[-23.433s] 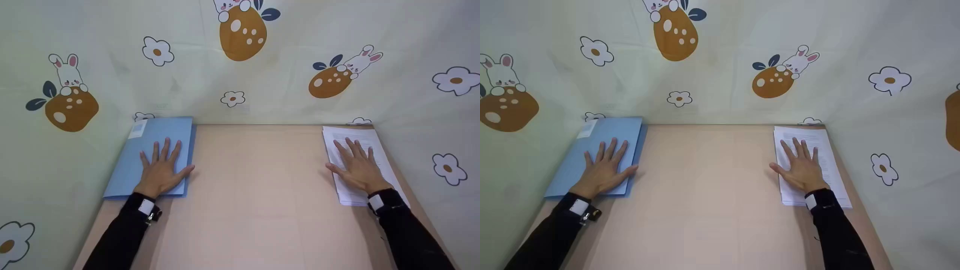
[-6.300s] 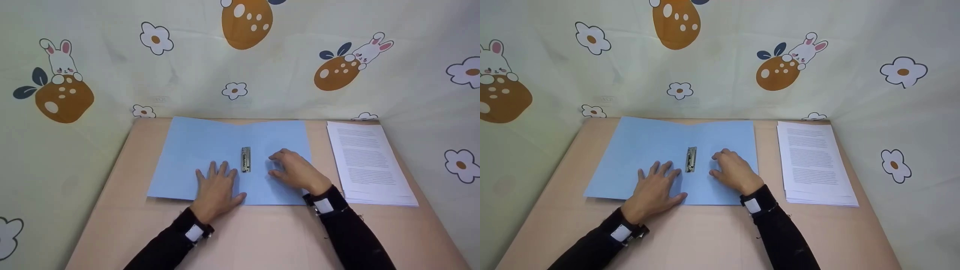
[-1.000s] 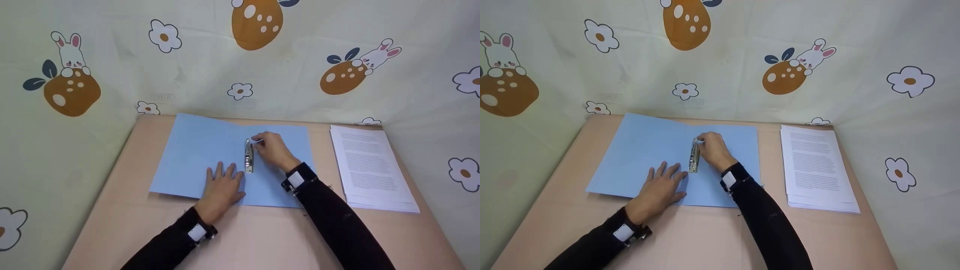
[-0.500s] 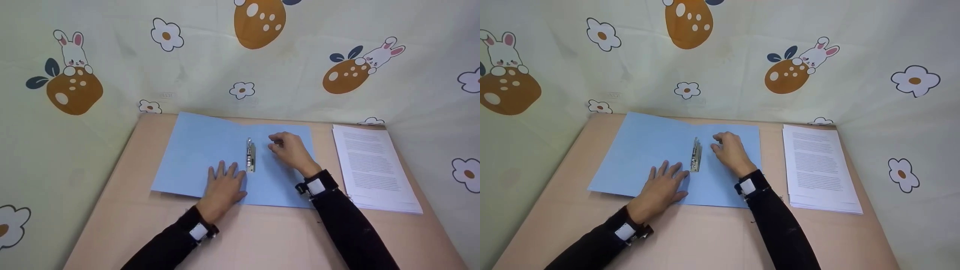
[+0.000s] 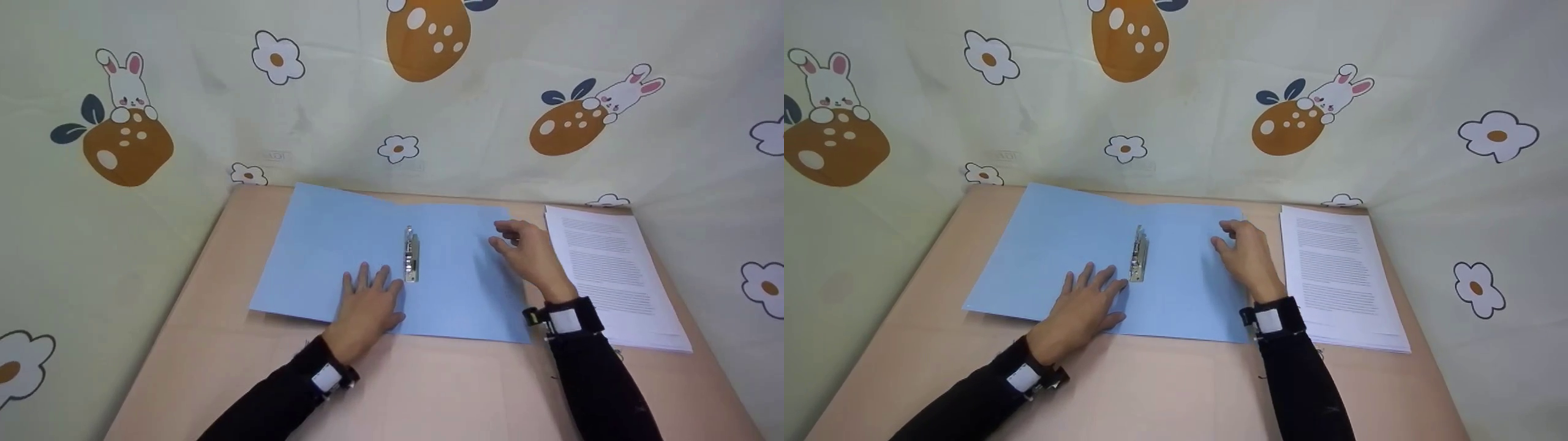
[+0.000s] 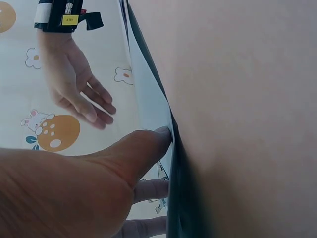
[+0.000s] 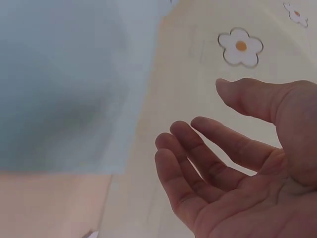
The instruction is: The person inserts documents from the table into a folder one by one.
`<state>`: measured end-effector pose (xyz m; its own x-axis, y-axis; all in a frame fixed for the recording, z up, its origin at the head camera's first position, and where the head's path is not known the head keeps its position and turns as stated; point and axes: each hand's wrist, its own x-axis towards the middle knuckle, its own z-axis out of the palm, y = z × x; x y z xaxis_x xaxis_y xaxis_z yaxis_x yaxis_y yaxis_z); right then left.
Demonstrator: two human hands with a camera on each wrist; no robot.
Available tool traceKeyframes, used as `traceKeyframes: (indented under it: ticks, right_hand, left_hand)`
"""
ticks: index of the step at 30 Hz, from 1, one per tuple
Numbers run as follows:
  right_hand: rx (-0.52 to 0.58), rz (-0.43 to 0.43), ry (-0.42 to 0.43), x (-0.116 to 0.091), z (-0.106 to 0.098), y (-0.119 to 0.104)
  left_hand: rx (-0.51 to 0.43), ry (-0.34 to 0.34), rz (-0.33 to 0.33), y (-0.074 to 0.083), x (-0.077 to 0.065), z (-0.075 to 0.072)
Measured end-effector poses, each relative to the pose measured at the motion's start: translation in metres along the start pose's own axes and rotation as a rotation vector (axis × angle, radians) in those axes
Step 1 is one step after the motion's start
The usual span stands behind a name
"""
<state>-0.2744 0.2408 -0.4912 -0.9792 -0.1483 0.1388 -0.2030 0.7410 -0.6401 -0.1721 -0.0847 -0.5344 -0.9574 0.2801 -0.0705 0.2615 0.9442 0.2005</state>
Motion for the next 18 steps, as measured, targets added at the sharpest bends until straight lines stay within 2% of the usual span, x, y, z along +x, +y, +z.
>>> traceKeyframes:
  ticks: [7,12,18]
  right_hand:
    - [-0.038,0.076,0.047,-0.011,-0.028,0.034]
    - [-0.098,0.122,0.034,-0.017,-0.044,0.063]
    - [-0.157,0.199,-0.001,-0.023,-0.063,0.086]
  left_hand:
    - [0.011,-0.006,0.001,-0.001,-0.001,0.001]
    - [0.016,-0.01,-0.004,-0.001,0.0,0.002]
    - [0.036,-0.002,-0.003,-0.001,0.0,0.002]
